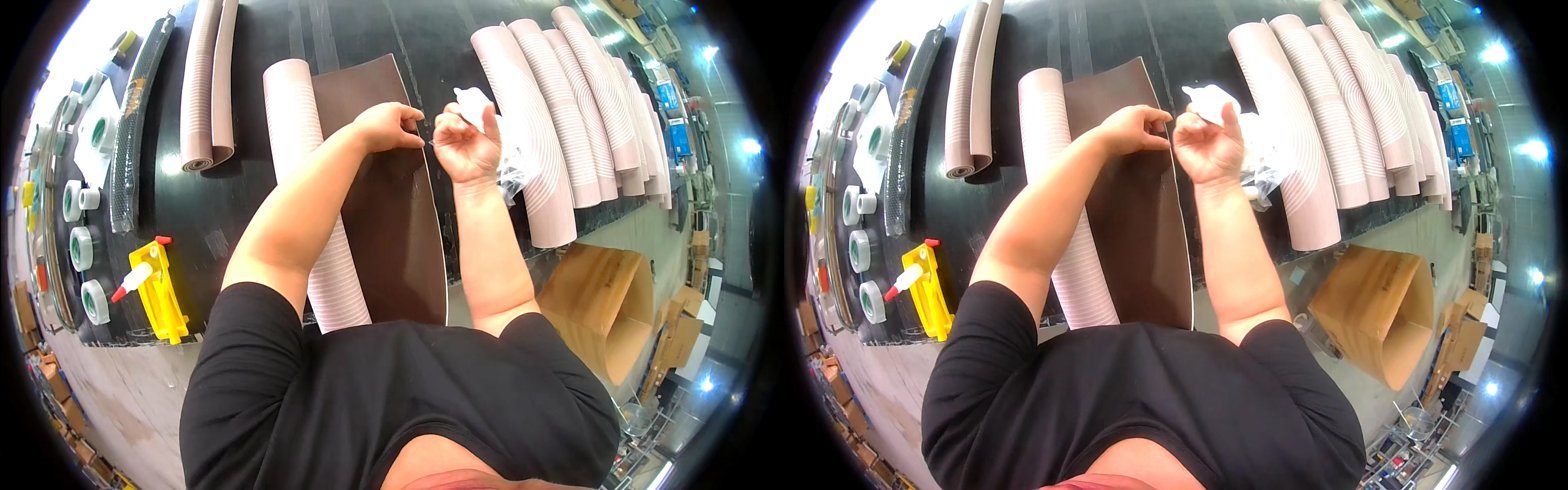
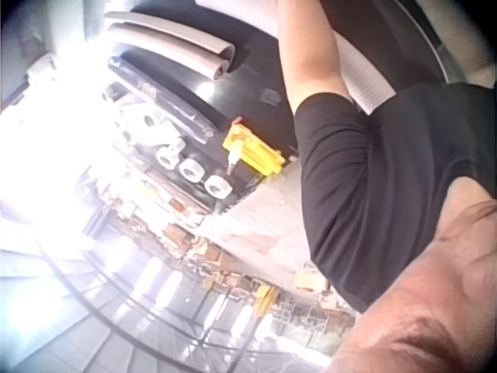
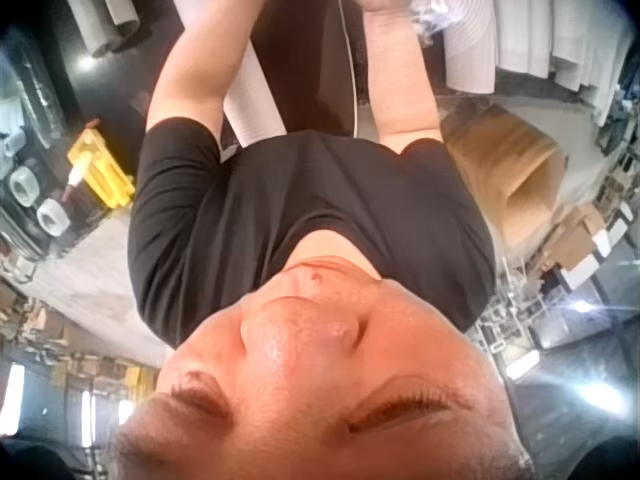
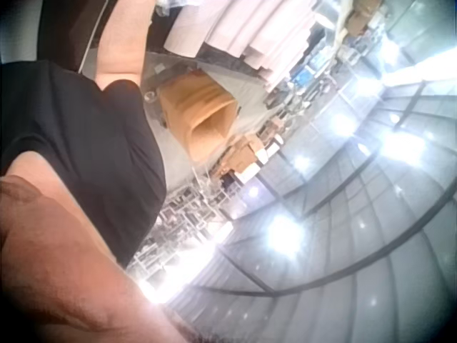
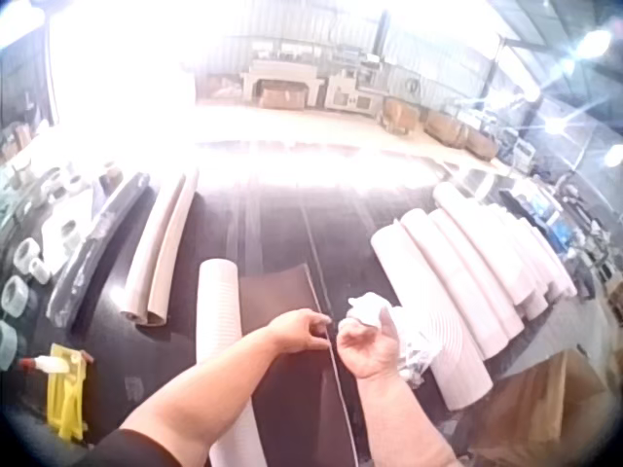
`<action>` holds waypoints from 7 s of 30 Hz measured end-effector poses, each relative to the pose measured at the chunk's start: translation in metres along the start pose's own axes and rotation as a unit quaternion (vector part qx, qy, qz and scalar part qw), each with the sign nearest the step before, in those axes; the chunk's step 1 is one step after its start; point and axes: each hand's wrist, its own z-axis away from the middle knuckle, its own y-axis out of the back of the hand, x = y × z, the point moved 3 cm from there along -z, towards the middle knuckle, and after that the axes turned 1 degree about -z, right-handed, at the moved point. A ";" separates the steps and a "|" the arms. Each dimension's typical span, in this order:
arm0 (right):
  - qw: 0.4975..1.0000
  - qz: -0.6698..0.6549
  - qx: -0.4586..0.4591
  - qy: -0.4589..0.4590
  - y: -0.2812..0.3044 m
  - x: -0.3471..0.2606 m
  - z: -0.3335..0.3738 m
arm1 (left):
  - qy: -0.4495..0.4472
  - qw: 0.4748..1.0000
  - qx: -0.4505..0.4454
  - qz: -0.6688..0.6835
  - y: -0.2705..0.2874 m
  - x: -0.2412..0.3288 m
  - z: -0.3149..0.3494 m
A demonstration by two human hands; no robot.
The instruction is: The person applies adhesive from a bottle onto small plastic strips and uses a small roller to press the strips onto large brown insulation rolls on a workbench.
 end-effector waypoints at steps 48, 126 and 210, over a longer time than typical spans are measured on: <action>0.020 0.935 0.194 0.297 -0.011 -0.105 0.127 | -0.163 0.938 0.287 -0.106 0.010 0.040 -0.066; 0.813 0.561 0.156 0.009 0.022 0.094 0.161 | 0.087 0.804 0.162 0.566 -0.034 0.033 0.185; 0.237 0.930 0.011 0.281 0.053 0.055 0.123 | 0.130 0.977 0.171 0.001 -0.054 -0.004 0.059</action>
